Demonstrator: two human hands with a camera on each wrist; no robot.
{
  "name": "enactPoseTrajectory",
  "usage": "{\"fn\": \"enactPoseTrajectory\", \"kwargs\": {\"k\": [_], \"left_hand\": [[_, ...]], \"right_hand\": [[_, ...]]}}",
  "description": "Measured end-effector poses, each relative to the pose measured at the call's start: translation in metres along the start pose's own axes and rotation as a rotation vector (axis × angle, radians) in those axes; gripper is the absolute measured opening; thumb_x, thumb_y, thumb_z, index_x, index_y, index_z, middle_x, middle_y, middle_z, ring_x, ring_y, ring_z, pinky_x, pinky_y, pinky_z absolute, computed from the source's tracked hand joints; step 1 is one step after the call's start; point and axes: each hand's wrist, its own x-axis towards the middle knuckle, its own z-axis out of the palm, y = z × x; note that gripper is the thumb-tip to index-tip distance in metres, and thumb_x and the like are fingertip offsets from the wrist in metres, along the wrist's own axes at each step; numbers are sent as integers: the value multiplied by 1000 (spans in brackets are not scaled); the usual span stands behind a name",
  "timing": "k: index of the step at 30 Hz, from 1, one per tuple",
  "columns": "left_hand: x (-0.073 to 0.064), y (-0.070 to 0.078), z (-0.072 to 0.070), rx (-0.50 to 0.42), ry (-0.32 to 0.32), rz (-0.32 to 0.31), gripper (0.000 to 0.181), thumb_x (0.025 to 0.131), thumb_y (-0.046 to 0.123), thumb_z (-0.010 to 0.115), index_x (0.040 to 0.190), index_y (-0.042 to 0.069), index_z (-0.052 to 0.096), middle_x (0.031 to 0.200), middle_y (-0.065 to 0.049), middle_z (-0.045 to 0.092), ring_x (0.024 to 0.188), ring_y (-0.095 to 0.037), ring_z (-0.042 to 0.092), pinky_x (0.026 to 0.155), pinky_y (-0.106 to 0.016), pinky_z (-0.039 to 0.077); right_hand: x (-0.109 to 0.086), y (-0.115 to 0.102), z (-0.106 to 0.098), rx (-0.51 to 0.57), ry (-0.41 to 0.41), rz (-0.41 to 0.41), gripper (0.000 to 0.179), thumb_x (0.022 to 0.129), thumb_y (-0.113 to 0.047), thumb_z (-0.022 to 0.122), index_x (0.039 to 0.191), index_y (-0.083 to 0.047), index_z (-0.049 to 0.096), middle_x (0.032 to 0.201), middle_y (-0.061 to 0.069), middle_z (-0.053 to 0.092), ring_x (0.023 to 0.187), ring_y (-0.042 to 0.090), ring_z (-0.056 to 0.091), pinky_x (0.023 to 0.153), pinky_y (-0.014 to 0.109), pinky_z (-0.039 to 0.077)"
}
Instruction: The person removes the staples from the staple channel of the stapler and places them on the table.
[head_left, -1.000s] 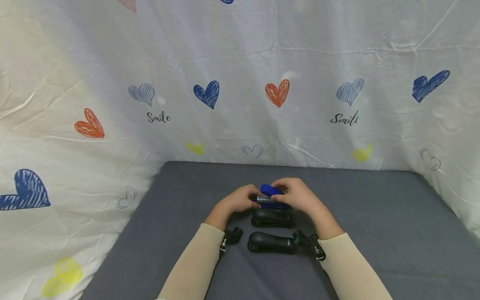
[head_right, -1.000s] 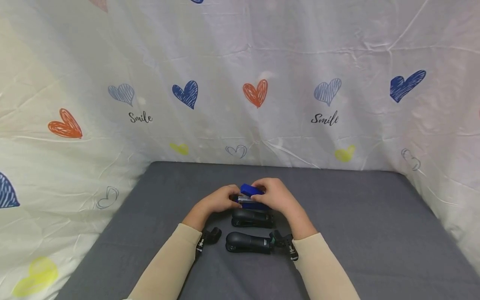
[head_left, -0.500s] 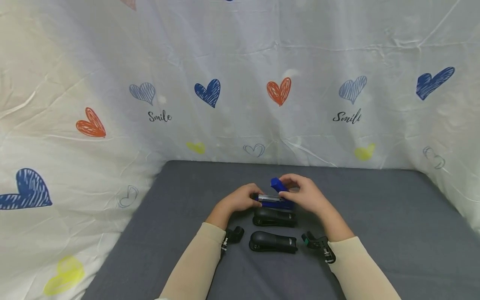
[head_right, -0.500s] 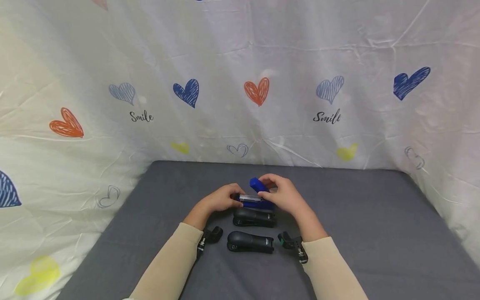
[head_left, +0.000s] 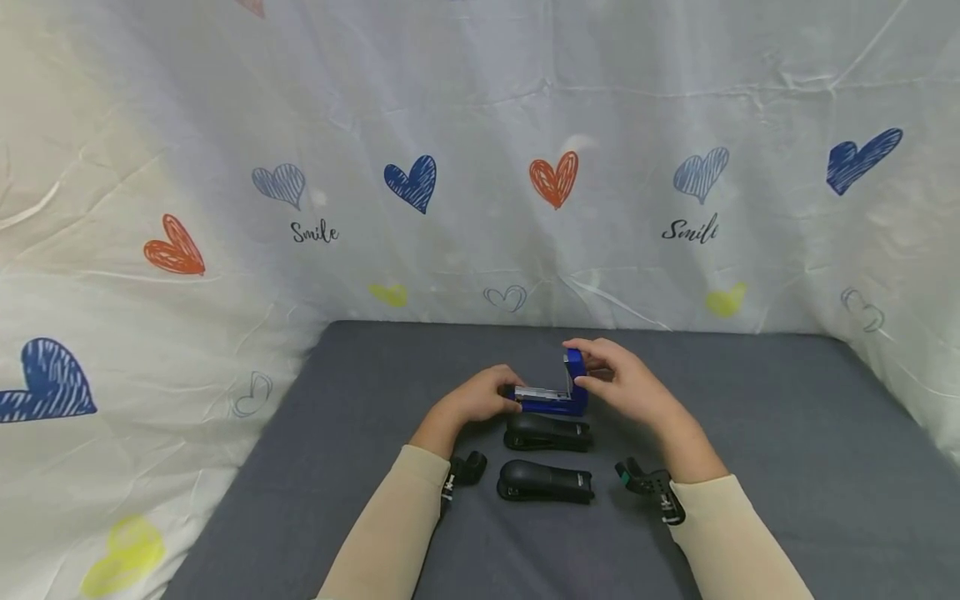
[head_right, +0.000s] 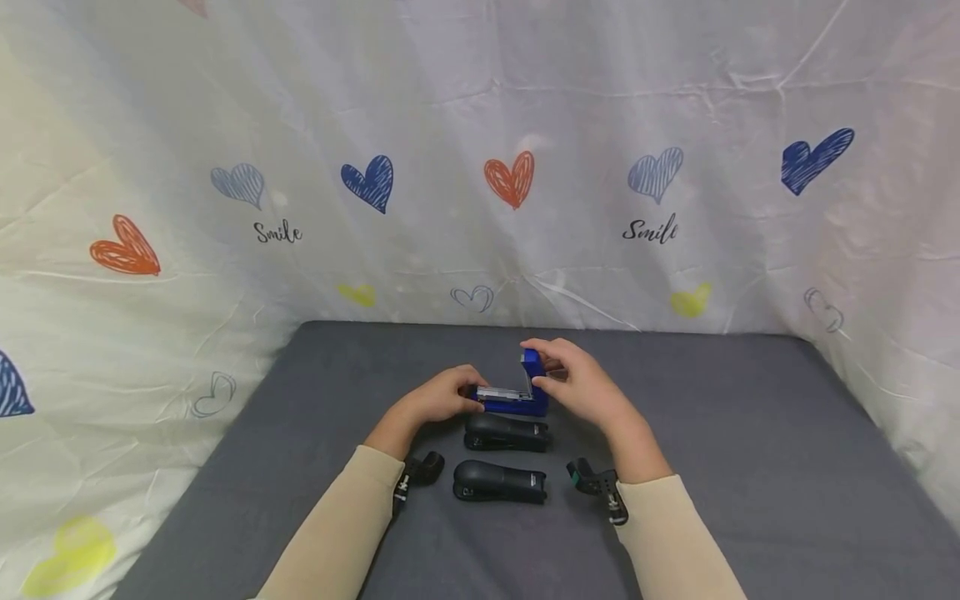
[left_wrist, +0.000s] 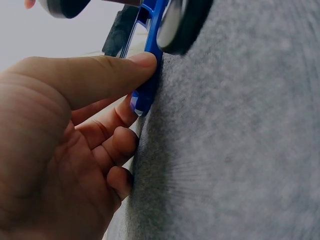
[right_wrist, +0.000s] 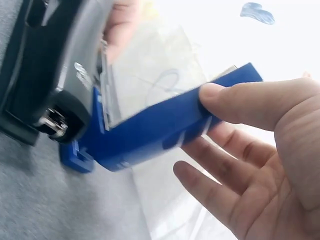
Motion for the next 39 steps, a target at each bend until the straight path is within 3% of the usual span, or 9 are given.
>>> {"fn": "enactPoseTrajectory", "kwargs": {"k": [7,14,21,29,39], "left_hand": [[-1,-1,0,-6,6,-3,31,93,14,78,123,9,73,117,-2,63,104,-19,58,96,-41,47],[-1,0,1,-12,17,0,30,93,11,77,123,8,73,116,-3,63,105,-19,58,97,-41,47],[1,-1,1,-8,17,2,30,92,12,78,121,7,74,117,-4,64,104,-19,58,97,-40,47],[1,-1,1,-14,24,0,29,92,12,78,121,8,74,115,-3,64,103,-19,58,97,-41,47],[0,0,0,-14,18,0,30,93,12,78,122,7,73,118,-4,64,106,-20,58,99,-41,46]], "right_hand": [[-7,-1,-14,-22,33,82,48,93,-3,75,139,-12,63,128,10,63,114,31,65,98,51,50],[-14,0,-27,-59,53,113,42,93,-9,77,134,-11,67,125,7,67,112,29,65,100,52,48],[-23,3,-43,-102,59,210,41,93,-17,79,131,-10,69,127,10,67,117,32,64,101,56,46],[-32,1,-58,-125,11,293,45,95,-34,76,132,-10,68,129,14,67,123,37,60,103,60,42],[-37,1,-70,-193,-49,378,47,95,-39,75,128,-5,70,126,17,67,121,39,60,99,60,44]]}}
